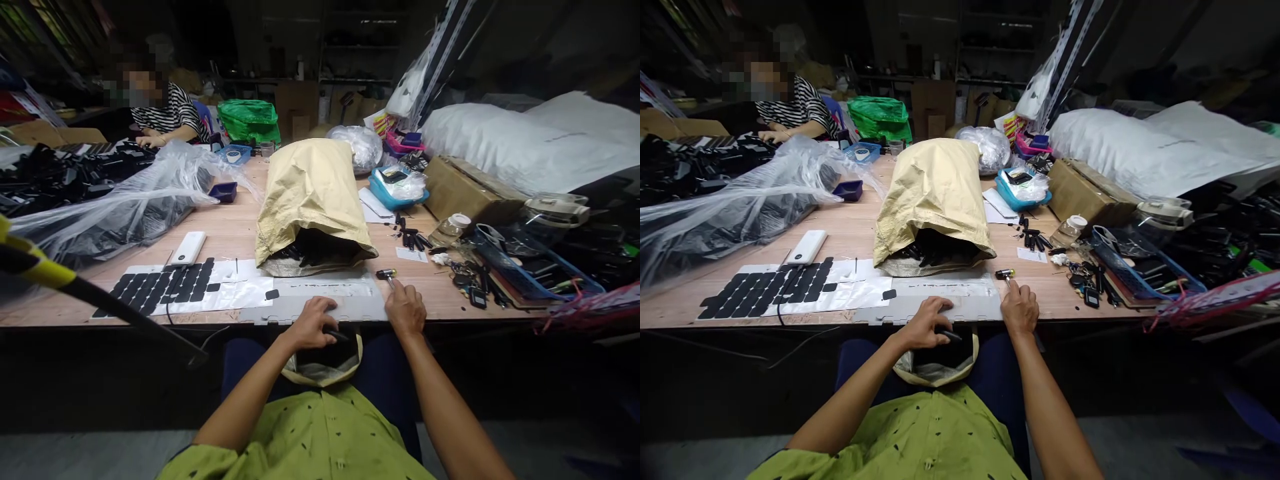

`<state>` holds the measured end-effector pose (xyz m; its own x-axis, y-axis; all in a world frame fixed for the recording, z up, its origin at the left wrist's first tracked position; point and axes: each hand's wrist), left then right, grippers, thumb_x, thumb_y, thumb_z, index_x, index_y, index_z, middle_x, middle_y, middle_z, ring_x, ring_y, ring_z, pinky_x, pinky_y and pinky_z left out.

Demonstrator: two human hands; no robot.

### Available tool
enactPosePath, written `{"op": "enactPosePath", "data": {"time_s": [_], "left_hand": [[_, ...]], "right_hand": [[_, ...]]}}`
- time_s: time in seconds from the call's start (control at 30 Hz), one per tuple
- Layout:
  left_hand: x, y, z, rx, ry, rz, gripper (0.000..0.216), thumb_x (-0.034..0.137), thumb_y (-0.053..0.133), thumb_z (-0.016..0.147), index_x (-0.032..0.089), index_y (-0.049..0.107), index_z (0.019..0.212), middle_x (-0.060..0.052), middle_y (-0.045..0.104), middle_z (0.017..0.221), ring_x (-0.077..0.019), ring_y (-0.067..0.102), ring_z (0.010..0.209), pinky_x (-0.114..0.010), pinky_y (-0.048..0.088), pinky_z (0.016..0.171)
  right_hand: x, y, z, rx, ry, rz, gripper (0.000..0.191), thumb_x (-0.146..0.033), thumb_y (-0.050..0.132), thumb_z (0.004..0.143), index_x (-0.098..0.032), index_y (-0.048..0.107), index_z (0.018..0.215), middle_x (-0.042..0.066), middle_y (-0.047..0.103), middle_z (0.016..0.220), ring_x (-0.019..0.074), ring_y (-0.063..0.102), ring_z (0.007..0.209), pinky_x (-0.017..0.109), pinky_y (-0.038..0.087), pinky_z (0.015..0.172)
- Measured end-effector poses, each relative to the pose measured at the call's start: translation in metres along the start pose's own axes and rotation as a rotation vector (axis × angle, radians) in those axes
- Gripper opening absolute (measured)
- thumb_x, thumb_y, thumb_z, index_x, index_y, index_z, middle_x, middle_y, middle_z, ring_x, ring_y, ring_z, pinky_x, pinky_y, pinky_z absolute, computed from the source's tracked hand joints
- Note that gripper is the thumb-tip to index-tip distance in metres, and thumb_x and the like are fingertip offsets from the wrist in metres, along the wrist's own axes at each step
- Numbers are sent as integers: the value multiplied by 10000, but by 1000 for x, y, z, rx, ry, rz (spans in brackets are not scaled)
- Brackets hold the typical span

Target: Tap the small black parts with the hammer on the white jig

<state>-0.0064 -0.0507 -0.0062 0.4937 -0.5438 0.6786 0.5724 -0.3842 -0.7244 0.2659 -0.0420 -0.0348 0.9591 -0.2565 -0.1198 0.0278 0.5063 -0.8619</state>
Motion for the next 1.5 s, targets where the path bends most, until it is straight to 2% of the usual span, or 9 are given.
{"op": "enactPosePath", "data": {"time_s": [0.17,0.3,0.43,0.6,0.8,0.93,1.1,1.23,1.5], "left_hand": [[-6,3,-27,69,-10,27,335,235,886,573,264,766,885,-85,574,1369,-346,478,1260,-516,403,1055],[-30,-14,11,356,-162,-3,276,239,715,767,246,719,1043,-80,688,1079,-256,602,1041,-433,496,946],[-54,-43,64,596,-425,136,211,187,591,817,201,713,989,-93,690,966,-262,629,985,-404,516,905],[-63,-58,94,489,-584,254,183,145,621,764,176,727,909,-135,695,970,-296,664,926,-367,527,778],[-69,-65,72,561,-624,235,145,199,673,768,196,755,886,-97,722,931,-259,675,885,-330,523,774],[-61,-58,46,567,-471,82,185,259,686,794,208,765,954,-37,722,852,-186,636,760,-304,527,733],[-33,-22,47,322,-221,-27,183,209,707,784,228,770,955,-18,689,836,-158,604,735,-290,512,731],[-23,-8,62,235,-211,33,174,199,702,784,228,770,942,-27,653,844,-192,607,842,-320,500,812],[-28,-6,68,227,-212,60,171,242,722,787,254,773,950,-22,624,834,-207,576,884,-330,471,823]], "right_hand": [[-1,2,-1,1,-1,1,331,-183,497,878,-199,707,1133,95,550,844,209,468,766,312,301,610],[0,5,-1,13,-17,-2,329,-193,513,871,-196,703,1140,92,550,832,208,473,765,312,312,611],[-2,6,-1,22,-17,-22,330,-181,504,873,-200,703,1136,91,559,835,211,482,770,310,321,612],[-7,6,-1,55,-15,-58,332,-153,477,875,-197,712,1105,95,569,829,216,485,774,315,335,625],[-9,5,-2,25,-7,-46,332,-169,477,882,-197,699,1128,99,570,858,220,483,795,316,331,634],[-10,5,-1,8,7,-40,341,-179,476,885,-199,688,1151,100,563,866,225,484,813,318,331,644],[-12,3,-1,-25,27,-21,350,-172,474,896,-194,684,1175,100,563,874,226,488,816,315,321,648],[-14,1,-1,-50,38,2,342,-181,485,904,-197,683,1184,103,572,898,224,493,821,312,315,646],[-9,-4,4,-94,112,188,329,-172,513,882,-219,719,1135,91,629,900,201,531,818,293,368,668]]}}
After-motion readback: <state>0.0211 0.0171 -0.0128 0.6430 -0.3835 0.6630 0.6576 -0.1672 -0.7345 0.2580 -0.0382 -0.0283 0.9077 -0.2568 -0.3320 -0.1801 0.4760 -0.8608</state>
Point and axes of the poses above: each hand's wrist, its own z-axis towards the middle knuckle, its own y-axis out of the palm, x = y × z
